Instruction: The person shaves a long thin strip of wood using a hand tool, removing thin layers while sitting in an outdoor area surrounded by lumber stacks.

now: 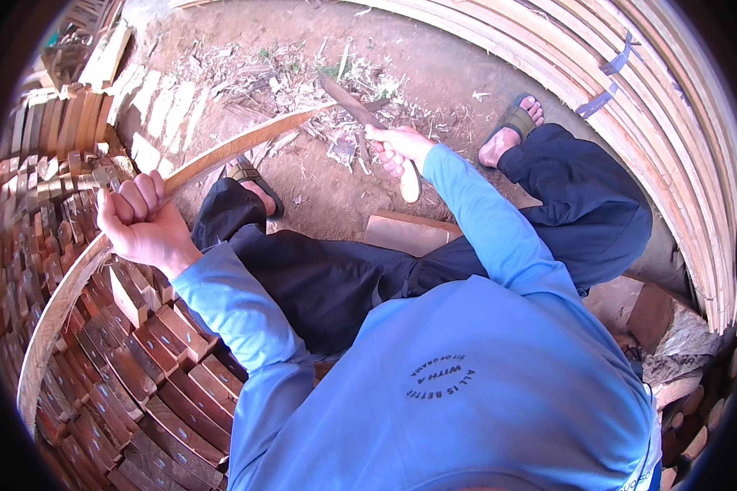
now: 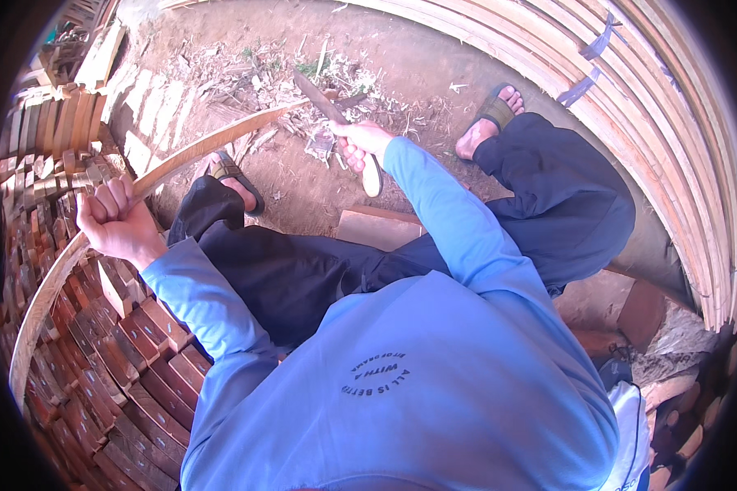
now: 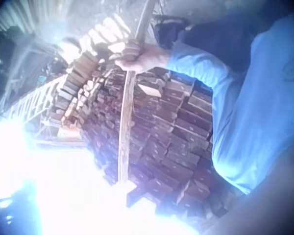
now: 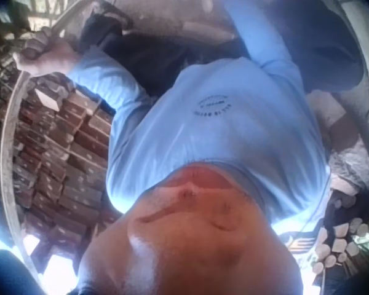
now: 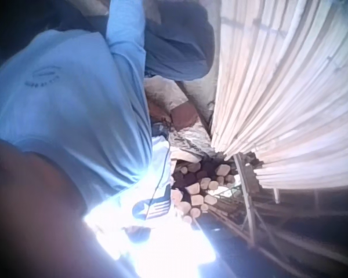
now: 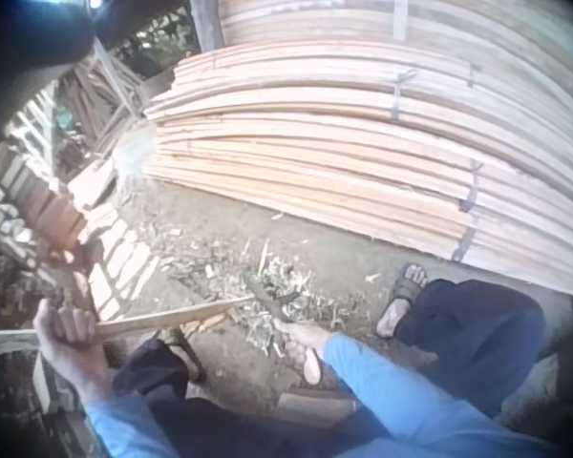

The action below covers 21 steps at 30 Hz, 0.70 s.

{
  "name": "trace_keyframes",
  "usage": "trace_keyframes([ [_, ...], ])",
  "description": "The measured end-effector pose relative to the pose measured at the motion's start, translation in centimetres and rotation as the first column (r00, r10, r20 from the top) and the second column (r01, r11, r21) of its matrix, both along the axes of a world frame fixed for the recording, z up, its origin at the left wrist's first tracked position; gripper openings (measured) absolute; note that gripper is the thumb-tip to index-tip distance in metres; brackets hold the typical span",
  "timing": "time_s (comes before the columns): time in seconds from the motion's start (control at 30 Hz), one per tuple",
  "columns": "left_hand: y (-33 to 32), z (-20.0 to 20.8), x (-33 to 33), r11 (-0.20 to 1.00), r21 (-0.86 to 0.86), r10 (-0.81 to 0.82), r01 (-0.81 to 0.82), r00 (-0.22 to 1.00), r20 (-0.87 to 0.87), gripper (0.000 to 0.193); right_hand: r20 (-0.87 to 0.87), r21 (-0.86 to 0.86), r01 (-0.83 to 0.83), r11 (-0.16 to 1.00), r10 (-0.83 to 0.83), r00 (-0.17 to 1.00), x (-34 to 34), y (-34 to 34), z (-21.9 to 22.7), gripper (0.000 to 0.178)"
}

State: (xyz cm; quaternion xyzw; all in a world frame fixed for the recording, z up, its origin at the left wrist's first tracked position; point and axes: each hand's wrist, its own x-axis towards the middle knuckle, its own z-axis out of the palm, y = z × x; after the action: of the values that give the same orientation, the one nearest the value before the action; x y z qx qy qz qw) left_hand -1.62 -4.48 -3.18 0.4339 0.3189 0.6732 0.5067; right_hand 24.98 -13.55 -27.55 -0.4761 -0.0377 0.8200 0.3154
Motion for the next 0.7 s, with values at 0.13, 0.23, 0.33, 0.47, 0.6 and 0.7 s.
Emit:
trace_keyframes([
  [0.13, 0.3, 0.8, 1.0, 0.999, -0.033, 0.031, -0.03, 1.0, 0.003, 0.048, -0.042, 0.141, 0.066, 0.988, -0.061, 0.997, 1.0, -0.2, 2.4, 0.034],
  [0.23, 0.0, 2.1, 2.9, 0.998, -0.061, 0.03, -0.031, 0.999, -0.013, 0.047, 0.084, 0.269, 0.077, 0.96, -0.104, 0.991, 2.1, -0.6, 3.6, 0.03],
  [0.33, -1.0, 2.8, 5.8, 0.997, -0.061, -0.037, 0.035, 0.999, -0.035, 0.045, 0.135, 0.296, 0.154, 0.943, -0.201, 0.97, 2.8, -1.8, 4.3, 0.025],
  [0.47, -1.7, 3.8, 9.7, 0.988, -0.037, -0.156, 0.153, 0.982, -0.11, 0.046, 0.217, 0.323, 0.231, 0.918, -0.309, 0.926, 4.4, -3.1, 4.7, 0.023],
  [0.6, -2.0, 7.5, 10.3, 0.982, 0.125, -0.127, 0.144, 0.982, -0.138, 0.046, 0.233, 0.312, 0.332, 0.89, -0.41, 0.882, 6.9, -4.3, 4.0, 0.025],
  [0.7, -2.5, 14.0, 10.9, 0.972, 0.231, 0.003, 0.036, 0.986, -0.166, 0.045, 0.218, 0.31, 0.365, 0.878, -0.44, 0.871, 6.5, -4.6, 4.9, 0.025],
])
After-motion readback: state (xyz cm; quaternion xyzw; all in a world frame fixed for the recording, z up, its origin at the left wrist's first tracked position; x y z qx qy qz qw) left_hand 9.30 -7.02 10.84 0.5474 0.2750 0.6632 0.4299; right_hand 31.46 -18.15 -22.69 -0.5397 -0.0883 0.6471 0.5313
